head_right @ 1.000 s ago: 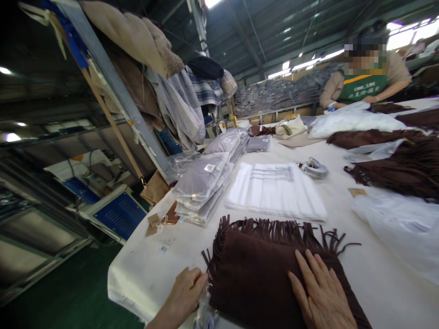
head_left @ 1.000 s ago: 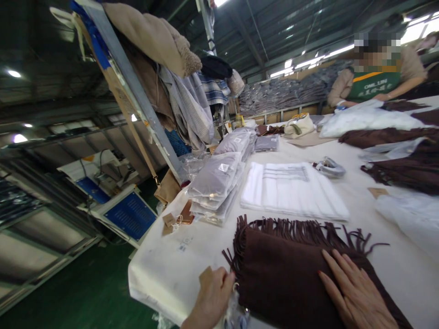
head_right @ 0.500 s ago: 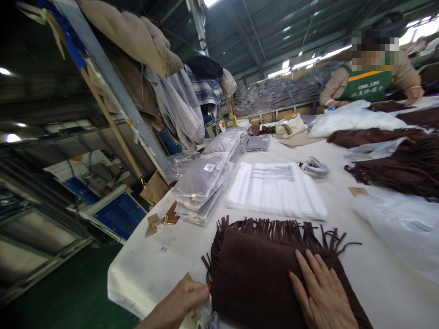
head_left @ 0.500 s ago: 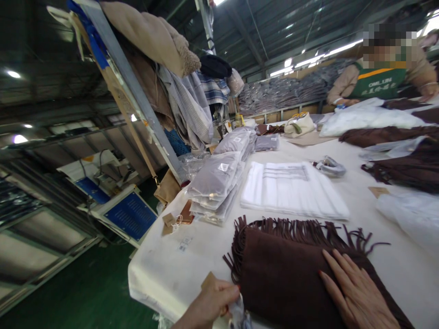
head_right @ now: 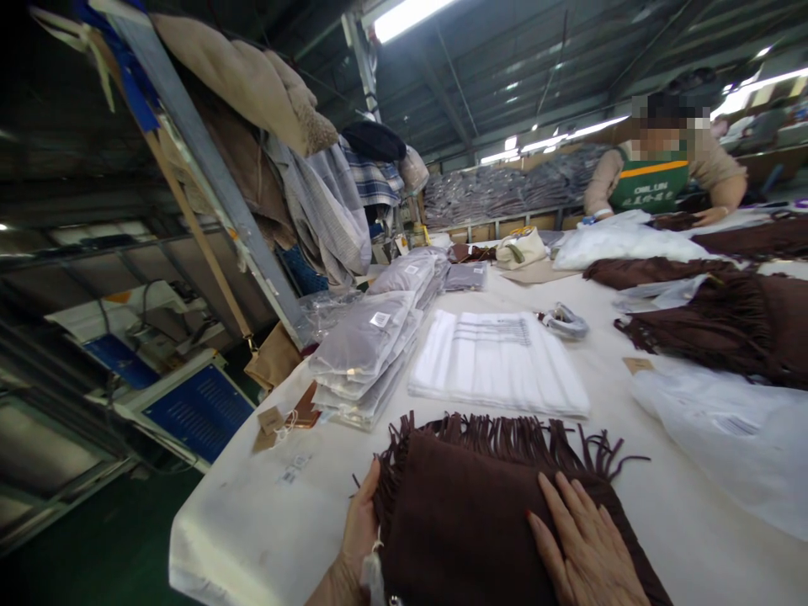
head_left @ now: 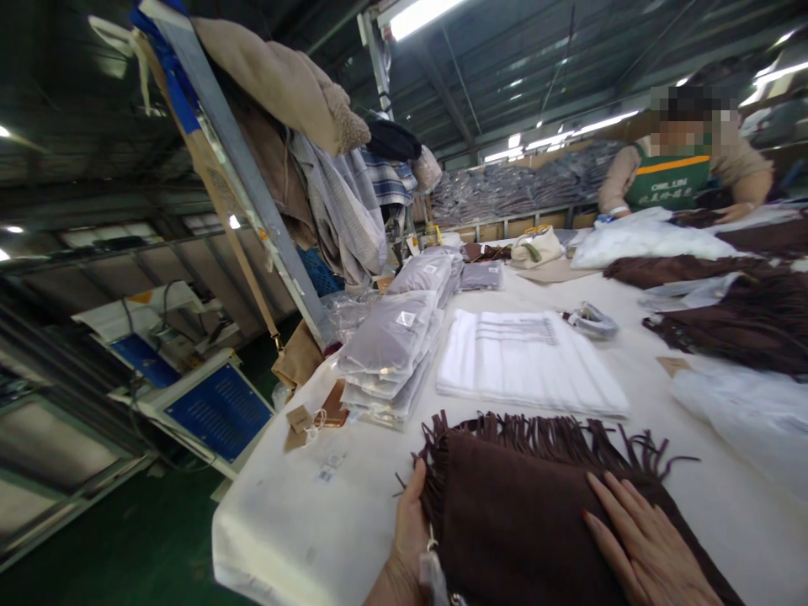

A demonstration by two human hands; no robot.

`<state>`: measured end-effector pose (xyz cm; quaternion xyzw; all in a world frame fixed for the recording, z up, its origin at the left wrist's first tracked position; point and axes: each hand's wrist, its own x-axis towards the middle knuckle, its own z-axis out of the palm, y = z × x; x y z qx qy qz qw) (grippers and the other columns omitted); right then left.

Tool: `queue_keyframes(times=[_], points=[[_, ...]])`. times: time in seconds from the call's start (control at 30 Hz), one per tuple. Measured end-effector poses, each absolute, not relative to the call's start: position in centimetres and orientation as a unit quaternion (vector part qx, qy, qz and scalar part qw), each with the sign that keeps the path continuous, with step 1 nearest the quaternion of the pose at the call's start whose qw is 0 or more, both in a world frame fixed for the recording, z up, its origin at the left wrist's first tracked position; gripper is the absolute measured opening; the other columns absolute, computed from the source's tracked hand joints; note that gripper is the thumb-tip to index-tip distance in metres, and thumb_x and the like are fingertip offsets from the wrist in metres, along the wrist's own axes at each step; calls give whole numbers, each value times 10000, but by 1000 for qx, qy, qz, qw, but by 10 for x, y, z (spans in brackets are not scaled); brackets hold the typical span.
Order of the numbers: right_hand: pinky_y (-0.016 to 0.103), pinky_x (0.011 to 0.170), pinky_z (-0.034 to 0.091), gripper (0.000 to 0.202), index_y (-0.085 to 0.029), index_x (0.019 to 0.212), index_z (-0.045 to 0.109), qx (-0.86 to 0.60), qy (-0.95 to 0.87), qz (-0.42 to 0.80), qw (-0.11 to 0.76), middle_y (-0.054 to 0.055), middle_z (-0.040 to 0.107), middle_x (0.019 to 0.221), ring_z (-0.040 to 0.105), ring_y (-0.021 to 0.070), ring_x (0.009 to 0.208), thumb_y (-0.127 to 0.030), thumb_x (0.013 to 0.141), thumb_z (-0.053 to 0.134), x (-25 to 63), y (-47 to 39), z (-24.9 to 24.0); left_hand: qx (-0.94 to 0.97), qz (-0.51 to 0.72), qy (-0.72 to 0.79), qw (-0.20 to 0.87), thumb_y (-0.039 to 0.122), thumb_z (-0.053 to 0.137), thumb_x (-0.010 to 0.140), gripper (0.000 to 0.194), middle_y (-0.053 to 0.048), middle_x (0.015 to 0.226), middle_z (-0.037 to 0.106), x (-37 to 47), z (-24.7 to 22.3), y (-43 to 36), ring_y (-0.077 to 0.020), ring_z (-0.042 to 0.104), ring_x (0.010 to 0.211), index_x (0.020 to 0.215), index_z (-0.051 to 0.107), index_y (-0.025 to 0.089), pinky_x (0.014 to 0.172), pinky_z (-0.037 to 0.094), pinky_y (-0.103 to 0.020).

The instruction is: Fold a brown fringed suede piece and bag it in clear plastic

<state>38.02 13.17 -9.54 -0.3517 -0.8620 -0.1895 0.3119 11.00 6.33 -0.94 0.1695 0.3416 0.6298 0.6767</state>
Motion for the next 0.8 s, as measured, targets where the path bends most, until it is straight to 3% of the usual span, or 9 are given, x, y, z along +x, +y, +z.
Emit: queue_keyframes(times=[0.13,0.23,0.3,0.37,0.43,0.5,0.6,0.8], points=[[533,933,421,420,-250,1005,691,-357,-863,-193,301,80,568,1270,298,306,1324,-165,792,340,379,131,-93,194,648,461,575,574,665,612,533,-117,1017,694,103,-4,81,-344,533,1139,917,705,138,1050,330,-501],[532,925,424,416,-239,1000,692,-352,-864,-201,300,95,570,1265,276,312,1334,-148,793,343,376,128,-86,256,616,531,523,504,657,681,519,-116,1140,646,108,7,78,-331,483,1198,1056,659,146,1079,293,-493],[539,913,424,414,-229,979,695,-351,-862,-206,302,110,579,1248,255,320,1341,-130,791,340,374,126,-79,419,506,627,417,403,648,727,559,-109,1352,480,116,13,73,-318,335,1310,1229,548,178,1118,210,-484],[545,898,426,421,-215,947,700,-349,-859,-214,308,129,597,1214,229,329,1349,-103,786,327,372,125,-74,591,315,687,283,353,595,779,638,-111,1486,223,126,14,70,-318,127,1376,1360,379,204,1128,122,-514],[551,886,425,428,-202,933,702,-342,-859,-222,309,150,605,1190,204,339,1355,-82,781,319,371,124,-70,679,171,686,199,398,507,841,676,-140,1501,34,135,10,68,-330,-18,1370,1418,217,201,1112,90,-563],[551,884,421,426,-192,940,699,-337,-861,-223,310,162,603,1189,196,349,1356,-69,782,323,371,124,-68,726,123,658,159,450,414,887,676,-168,1486,-47,142,6,66,-331,-70,1355,1433,103,200,1100,97,-584],[549,915,396,417,-178,970,689,-338,-863,-212,311,165,581,1226,212,359,1350,-57,779,339,372,123,-69,788,107,595,117,488,427,879,727,-190,1474,-52,150,6,61,-336,-63,1351,1433,40,221,1089,128,-597],[555,904,405,401,-181,974,682,-331,-863,-217,314,159,561,1255,223,370,1344,-60,778,353,372,124,-72,828,164,525,109,486,600,781,791,-184,1464,106,164,14,41,-363,111,1350,1415,174,281,1063,105,-641]])
